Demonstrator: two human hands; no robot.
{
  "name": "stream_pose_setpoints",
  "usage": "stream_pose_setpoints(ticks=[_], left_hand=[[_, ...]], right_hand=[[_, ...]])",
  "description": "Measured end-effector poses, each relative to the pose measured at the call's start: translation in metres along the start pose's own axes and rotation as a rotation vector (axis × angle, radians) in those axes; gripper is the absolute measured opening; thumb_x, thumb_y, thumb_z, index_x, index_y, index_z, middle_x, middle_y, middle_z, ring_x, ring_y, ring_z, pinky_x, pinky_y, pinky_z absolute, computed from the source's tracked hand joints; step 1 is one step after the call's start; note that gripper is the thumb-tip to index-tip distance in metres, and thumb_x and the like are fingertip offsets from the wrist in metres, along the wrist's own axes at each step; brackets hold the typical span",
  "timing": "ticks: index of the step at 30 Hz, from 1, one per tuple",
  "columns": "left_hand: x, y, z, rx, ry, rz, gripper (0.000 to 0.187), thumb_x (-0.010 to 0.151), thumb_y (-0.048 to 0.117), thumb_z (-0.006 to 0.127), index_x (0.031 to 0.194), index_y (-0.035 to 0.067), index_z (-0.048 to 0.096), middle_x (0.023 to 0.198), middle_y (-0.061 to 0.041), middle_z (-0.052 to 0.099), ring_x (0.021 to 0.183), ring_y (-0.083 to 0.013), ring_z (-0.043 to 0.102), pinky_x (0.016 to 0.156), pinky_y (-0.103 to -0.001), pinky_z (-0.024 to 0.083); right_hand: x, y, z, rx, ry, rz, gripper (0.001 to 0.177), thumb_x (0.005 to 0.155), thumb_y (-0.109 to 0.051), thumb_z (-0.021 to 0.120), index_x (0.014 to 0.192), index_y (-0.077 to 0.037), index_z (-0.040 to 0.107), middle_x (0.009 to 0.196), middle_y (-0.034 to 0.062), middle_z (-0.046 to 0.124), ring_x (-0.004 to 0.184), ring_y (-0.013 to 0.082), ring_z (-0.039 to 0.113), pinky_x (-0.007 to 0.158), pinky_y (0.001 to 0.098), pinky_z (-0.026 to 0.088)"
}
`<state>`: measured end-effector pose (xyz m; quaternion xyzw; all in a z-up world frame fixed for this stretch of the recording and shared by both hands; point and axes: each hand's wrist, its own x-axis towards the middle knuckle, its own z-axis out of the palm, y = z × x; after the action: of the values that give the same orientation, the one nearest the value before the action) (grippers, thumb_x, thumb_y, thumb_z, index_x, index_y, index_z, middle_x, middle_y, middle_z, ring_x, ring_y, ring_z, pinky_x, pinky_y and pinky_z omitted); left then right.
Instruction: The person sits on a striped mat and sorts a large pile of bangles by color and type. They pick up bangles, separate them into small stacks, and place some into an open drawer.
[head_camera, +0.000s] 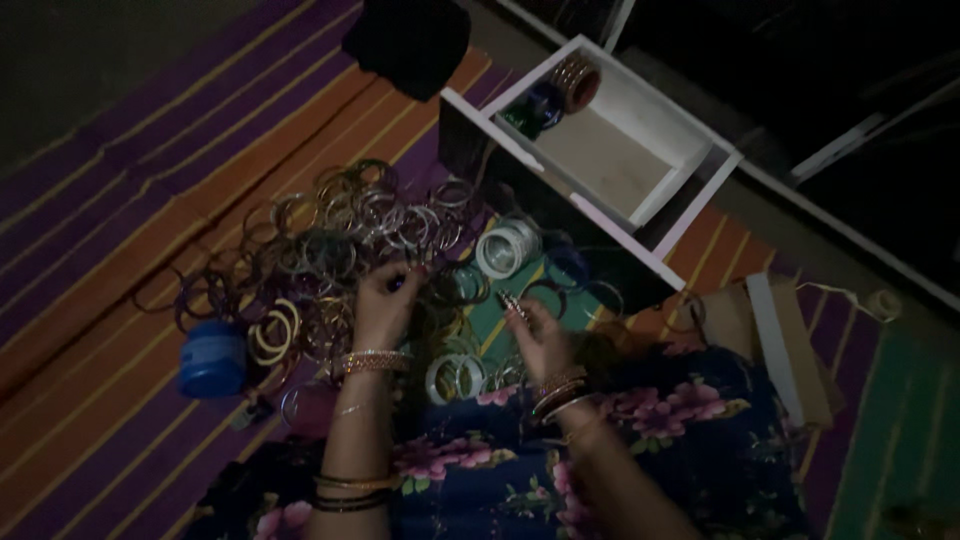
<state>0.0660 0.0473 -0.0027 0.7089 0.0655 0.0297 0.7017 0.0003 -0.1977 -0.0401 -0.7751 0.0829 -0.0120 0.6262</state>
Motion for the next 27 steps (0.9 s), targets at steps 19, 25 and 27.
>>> stream_pose_setpoints(ticks=[19, 25, 27], left_hand=[[-0.011, 0.001, 0.015, -0.095, 0.013, -0.158, 0.018, 0.089, 0.013, 0.073, 0.100, -0.001, 0.076, 0.099, -0.007, 0.080, 0.092, -0.0132, 0.071, 0.087, -0.028, 0.053], [-0.008, 0.009, 0.016, 0.042, 0.021, -0.274, 0.021, 0.089, 0.015, 0.074, 0.105, 0.000, 0.075, 0.100, -0.006, 0.078, 0.093, -0.0143, 0.070, 0.089, -0.030, 0.052], [-0.010, 0.005, 0.017, -0.040, -0.004, -0.198, 0.020, 0.090, 0.014, 0.071, 0.102, -0.001, 0.077, 0.098, -0.008, 0.080, 0.091, -0.0145, 0.070, 0.087, -0.031, 0.053]], right_hand=[[0.146, -0.163, -0.096, 0.340, 0.013, -0.096, 0.061, 0.095, -0.055, 0.052, 0.130, -0.006, 0.058, 0.117, 0.0114, 0.072, 0.117, 0.0238, 0.067, 0.108, 0.0432, 0.046], [0.257, -0.138, -0.105, 0.328, 0.040, 0.170, 0.066, 0.098, -0.062, 0.048, 0.126, -0.004, 0.061, 0.116, 0.0137, 0.073, 0.111, 0.0259, 0.067, 0.107, 0.0402, 0.049], [0.277, -0.129, -0.099, 0.410, 0.046, 0.337, 0.065, 0.097, -0.061, 0.050, 0.124, -0.003, 0.060, 0.114, 0.0139, 0.072, 0.105, 0.0283, 0.068, 0.100, 0.0412, 0.051]])
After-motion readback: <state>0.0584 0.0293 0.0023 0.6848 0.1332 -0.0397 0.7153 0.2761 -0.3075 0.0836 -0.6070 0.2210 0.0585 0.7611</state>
